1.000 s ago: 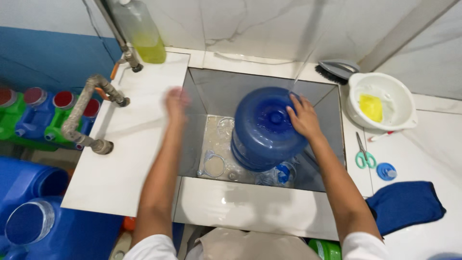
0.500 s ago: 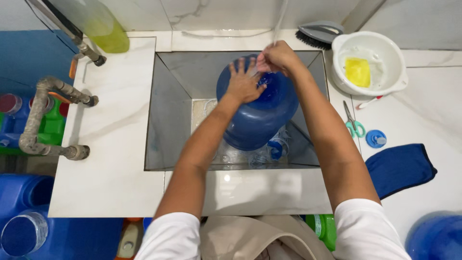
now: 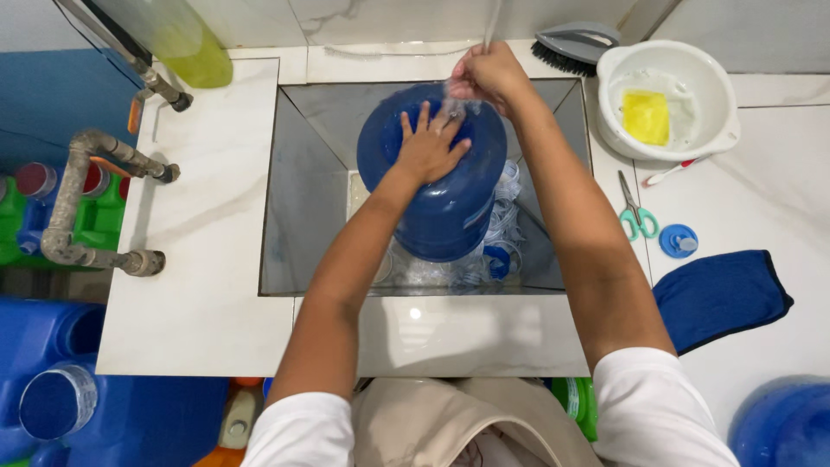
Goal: The person cleans two large blue water dispenser bottles in a tiled sink. They remove the caps, cut off plastic seals with scissors, scrub the bottle necks with a sponge, rinse the bottles inside and out, and place the cleaned bottles on the counter.
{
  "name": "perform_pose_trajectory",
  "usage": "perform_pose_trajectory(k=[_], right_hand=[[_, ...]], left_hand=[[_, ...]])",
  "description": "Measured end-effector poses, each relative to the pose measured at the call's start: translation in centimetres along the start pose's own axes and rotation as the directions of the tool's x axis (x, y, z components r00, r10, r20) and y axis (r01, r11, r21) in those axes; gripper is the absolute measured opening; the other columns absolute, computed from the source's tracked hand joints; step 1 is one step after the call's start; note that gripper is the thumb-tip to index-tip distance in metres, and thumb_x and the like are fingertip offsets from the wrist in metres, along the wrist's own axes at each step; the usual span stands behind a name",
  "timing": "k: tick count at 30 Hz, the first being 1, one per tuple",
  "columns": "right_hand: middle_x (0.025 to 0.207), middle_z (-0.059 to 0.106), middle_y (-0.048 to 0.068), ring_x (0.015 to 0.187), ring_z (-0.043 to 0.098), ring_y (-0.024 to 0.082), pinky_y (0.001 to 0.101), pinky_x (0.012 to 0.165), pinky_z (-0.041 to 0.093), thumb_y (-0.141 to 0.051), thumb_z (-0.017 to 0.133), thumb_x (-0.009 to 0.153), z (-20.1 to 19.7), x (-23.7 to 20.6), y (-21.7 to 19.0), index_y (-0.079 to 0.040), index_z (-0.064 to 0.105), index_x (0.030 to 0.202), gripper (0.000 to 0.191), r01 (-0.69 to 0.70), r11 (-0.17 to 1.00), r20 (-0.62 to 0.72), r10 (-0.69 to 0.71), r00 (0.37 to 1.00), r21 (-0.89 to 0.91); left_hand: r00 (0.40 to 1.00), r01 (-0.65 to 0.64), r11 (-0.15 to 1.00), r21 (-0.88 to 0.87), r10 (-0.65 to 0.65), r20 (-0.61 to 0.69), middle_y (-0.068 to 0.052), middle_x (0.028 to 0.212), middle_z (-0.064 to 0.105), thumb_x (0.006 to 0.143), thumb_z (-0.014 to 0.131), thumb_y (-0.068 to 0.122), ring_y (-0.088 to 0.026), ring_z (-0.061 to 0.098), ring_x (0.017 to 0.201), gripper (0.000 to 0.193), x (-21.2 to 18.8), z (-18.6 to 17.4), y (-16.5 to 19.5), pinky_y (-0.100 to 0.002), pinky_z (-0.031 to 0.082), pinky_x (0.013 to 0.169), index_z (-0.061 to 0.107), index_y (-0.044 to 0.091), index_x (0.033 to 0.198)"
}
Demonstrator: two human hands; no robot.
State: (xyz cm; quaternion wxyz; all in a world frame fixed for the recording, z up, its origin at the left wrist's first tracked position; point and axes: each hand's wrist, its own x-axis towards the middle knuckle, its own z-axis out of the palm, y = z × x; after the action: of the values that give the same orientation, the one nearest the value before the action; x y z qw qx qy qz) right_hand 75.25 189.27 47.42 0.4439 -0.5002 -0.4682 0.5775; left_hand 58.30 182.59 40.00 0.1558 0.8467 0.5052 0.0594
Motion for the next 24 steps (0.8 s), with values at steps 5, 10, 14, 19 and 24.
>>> perform_pose_trajectory(k=[5,10,14,19,24], right_hand=[[0.116,0.068,0.027,0.106,0.069,0.037,0.0434,0.092,0.055,-0.038,0.085,0.083,-1.4,-3.4,5.5,0.008,0.054,0.13,0.073,0.157,0.709,0.107,-0.115,0.988,-0.687],[0.145,0.045,0.032,0.132,0.053,0.039,0.0439,0.104,0.048,-0.047,0.089,0.074,-1.3,-8.7,11.5,0.003,0.012,0.158,0.125,-0.116,0.892,0.0,0.129,0.992,-0.436],[0.147,0.05,0.031,0.133,0.058,0.037,0.041,0.108,0.05,-0.047,0.088,0.073,-1.0,-10.7,12.4,0.002,0.011,0.16,0.127,-0.117,0.887,-0.048,0.106,0.993,-0.446],[0.148,0.051,0.031,0.133,0.058,0.039,0.0456,0.106,0.05,-0.048,0.09,0.078,-2.5,-12.3,9.2,0.0,0.009,0.162,0.126,-0.106,0.888,-0.106,0.065,0.992,-0.448],[0.147,0.055,0.022,0.122,0.065,0.041,0.064,0.087,0.055,-0.049,0.08,0.073,-4.0,-14.6,5.9,-0.017,0.01,0.165,0.12,-0.297,0.883,-0.187,0.243,0.952,-0.364]], left_hand=[[0.926,0.203,0.976,-0.075,-0.217,-0.31,-0.005,0.164,0.045,0.096,0.048,0.061,-0.027,0.034,0.156,0.072,-4.8,0.3,-4.7,-0.066,0.013,0.126,0.041,0.02,0.156],[0.763,0.465,0.502,-0.729,-0.645,0.043,-0.032,0.128,0.062,0.069,0.081,0.067,-0.04,0.068,0.118,0.115,-7.6,0.7,-9.9,-0.049,0.057,0.102,0.039,-0.012,0.142],[0.8,0.412,0.325,-0.851,-0.576,0.167,-0.032,0.121,0.065,0.069,0.087,0.055,-0.038,0.074,0.103,0.107,-8.4,1.0,-11.1,-0.045,0.064,0.084,0.043,-0.016,0.137],[0.82,0.383,0.451,-0.806,-0.567,0.072,-0.029,0.118,0.068,0.07,0.089,0.055,-0.034,0.075,0.099,0.099,-6.4,-1.1,-9.2,-0.042,0.064,0.082,0.053,-0.015,0.13],[0.835,0.394,0.499,-0.771,-0.545,0.074,-0.028,0.115,0.072,0.07,0.087,0.055,-0.033,0.077,0.098,0.095,-4.1,-3.4,-6.5,-0.042,0.064,0.082,0.054,-0.014,0.128]])
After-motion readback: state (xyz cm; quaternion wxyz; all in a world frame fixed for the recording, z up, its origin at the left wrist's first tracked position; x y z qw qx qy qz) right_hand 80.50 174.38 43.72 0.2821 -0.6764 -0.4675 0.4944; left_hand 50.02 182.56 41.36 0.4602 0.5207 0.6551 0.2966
